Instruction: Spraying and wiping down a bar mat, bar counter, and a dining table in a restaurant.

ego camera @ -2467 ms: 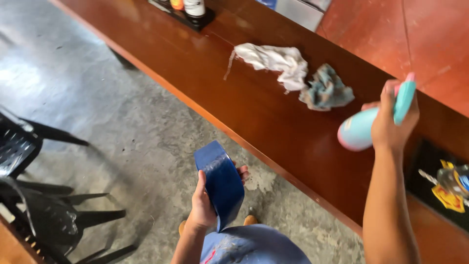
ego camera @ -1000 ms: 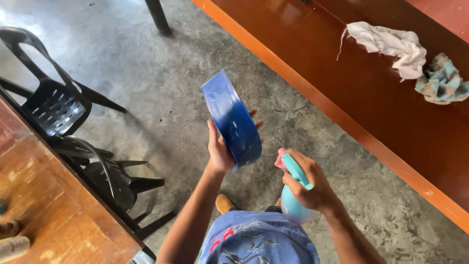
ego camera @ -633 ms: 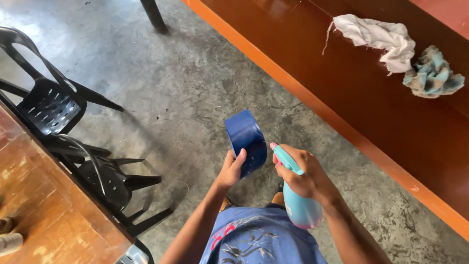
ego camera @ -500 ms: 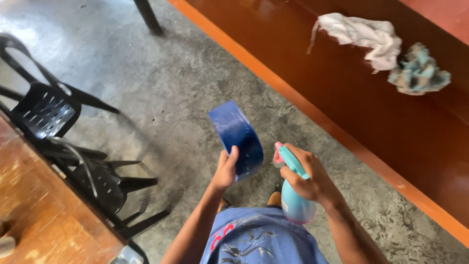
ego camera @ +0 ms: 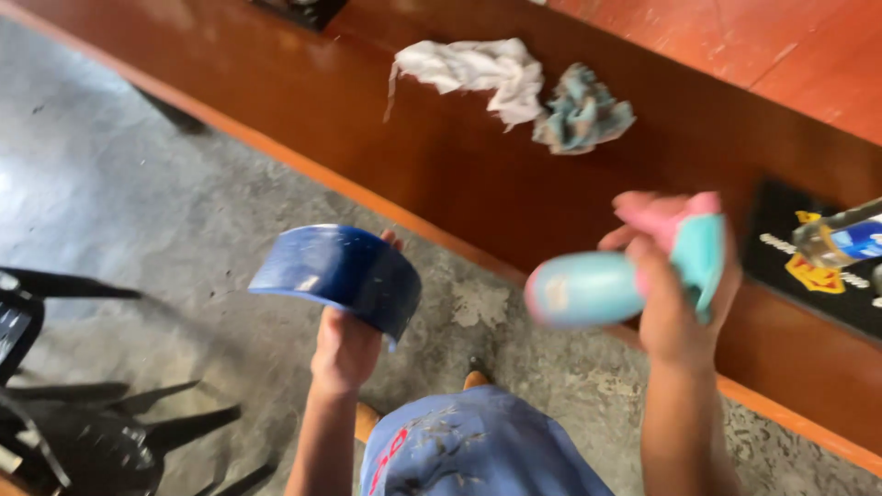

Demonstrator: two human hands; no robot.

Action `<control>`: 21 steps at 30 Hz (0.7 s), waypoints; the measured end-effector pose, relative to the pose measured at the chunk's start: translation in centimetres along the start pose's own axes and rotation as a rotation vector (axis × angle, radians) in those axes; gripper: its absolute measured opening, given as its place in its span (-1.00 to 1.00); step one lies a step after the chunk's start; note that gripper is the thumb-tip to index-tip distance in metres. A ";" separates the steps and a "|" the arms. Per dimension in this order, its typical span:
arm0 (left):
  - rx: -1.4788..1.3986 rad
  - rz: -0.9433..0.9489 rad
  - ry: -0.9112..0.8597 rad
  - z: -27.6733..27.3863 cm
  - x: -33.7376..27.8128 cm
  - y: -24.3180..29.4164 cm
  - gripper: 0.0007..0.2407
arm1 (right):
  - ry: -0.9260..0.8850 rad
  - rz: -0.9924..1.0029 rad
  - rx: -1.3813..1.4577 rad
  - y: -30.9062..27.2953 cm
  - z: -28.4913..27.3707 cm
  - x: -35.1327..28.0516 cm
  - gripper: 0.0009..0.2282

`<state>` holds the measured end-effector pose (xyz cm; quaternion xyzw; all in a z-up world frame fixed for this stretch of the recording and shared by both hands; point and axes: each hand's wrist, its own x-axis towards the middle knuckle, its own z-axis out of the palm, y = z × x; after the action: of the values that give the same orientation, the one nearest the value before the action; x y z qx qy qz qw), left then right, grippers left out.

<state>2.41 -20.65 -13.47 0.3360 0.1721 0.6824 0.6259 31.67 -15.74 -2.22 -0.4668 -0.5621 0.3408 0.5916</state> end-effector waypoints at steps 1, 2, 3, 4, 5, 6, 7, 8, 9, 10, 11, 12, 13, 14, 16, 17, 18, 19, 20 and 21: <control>-0.002 0.000 -0.012 0.7 0.4 -0.2 -0.19 | 0.009 -0.009 -0.002 1.2 -1.1 1.3 -0.75; 0.031 0.023 -0.033 1.3 0.6 -0.5 -0.19 | 0.083 -0.062 -0.029 2.5 -2.2 2.7 -0.75; 0.063 0.047 -0.053 1.8 0.9 -0.6 -0.20 | 0.157 -0.115 -0.057 3.8 -3.1 4.1 -0.76; 0.063 0.047 -0.050 2.3 1.3 -0.7 -0.20 | 0.154 -0.113 -0.057 5.3 -4.2 5.5 -0.76; 0.073 0.051 -0.066 2.8 1.7 -0.7 -0.19 | 0.165 -0.184 -0.106 6.7 -5.2 6.9 -0.79; 0.084 0.057 -0.078 3.1 2.1 -0.6 -0.19 | 0.173 -0.255 -0.153 8.3 -5.9 8.3 -0.80; 0.086 0.059 -0.071 3.2 2.1 -0.7 -0.19 | 0.166 -0.252 -0.151 9.2 -6.7 9.0 -0.80; 0.103 0.057 -0.058 3.2 2.3 -0.6 -0.17 | 0.177 -0.308 -0.222 10.2 -7.2 9.9 -0.79; 0.119 0.055 -0.044 3.2 2.5 -0.5 -0.16 | 0.186 -0.364 -0.293 11.1 -7.6 10.8 -0.77; 0.123 0.059 -0.040 3.0 2.7 -0.4 -0.16 | 0.182 -0.364 -0.288 12.1 -8.0 11.6 -0.77; 0.079 0.063 -0.052 2.7 2.9 -0.2 -0.19 | 0.182 -0.392 -0.275 13.2 -8.4 12.4 -0.77; 0.034 0.061 -0.066 2.4 3.2 0.0 -0.21 | 0.188 -0.417 -0.264 14.3 -8.7 12.9 -0.76; 0.037 0.058 -0.065 2.2 3.3 0.0 -0.21 | 0.189 -0.413 -0.262 14.8 -9.1 13.2 -0.76; -0.042 0.055 -0.068 1.9 3.6 0.1 -0.23 | 0.179 -0.422 -0.315 15.3 -9.7 13.4 -0.77; -0.130 0.037 -0.072 0.9 3.7 0.4 -0.24 | 0.176 -0.422 -0.382 15.2 -10.1 13.0 -0.77; -0.218 0.010 -0.072 0.1 3.5 0.5 -0.24 | 0.141 -0.396 -0.436 14.7 -9.9 12.4 -0.67; -0.307 -0.009 -0.083 -0.9 3.9 0.6 -0.23 | 0.111 -0.382 -0.488 14.1 -9.6 12.5 -0.58; -0.316 -0.015 -0.094 -1.6 4.1 0.5 -0.23 | 0.121 -0.385 -0.499 13.1 -9.0 12.3 -0.58; -0.356 -0.042 -0.110 -2.4 4.3 0.9 -0.22 | 0.133 -0.436 -0.484 12.3 -8.1 11.6 -0.55; -0.396 -0.070 -0.125 -3.3 4.4 1.3 -0.20 | 0.145 -0.486 -0.467 11.5 -7.1 11.0 -0.52</control>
<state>-0.69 -16.01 -13.94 0.2422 0.0069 0.6586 0.7124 41.54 -2.91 -8.70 -0.4653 -0.6761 0.0179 0.5711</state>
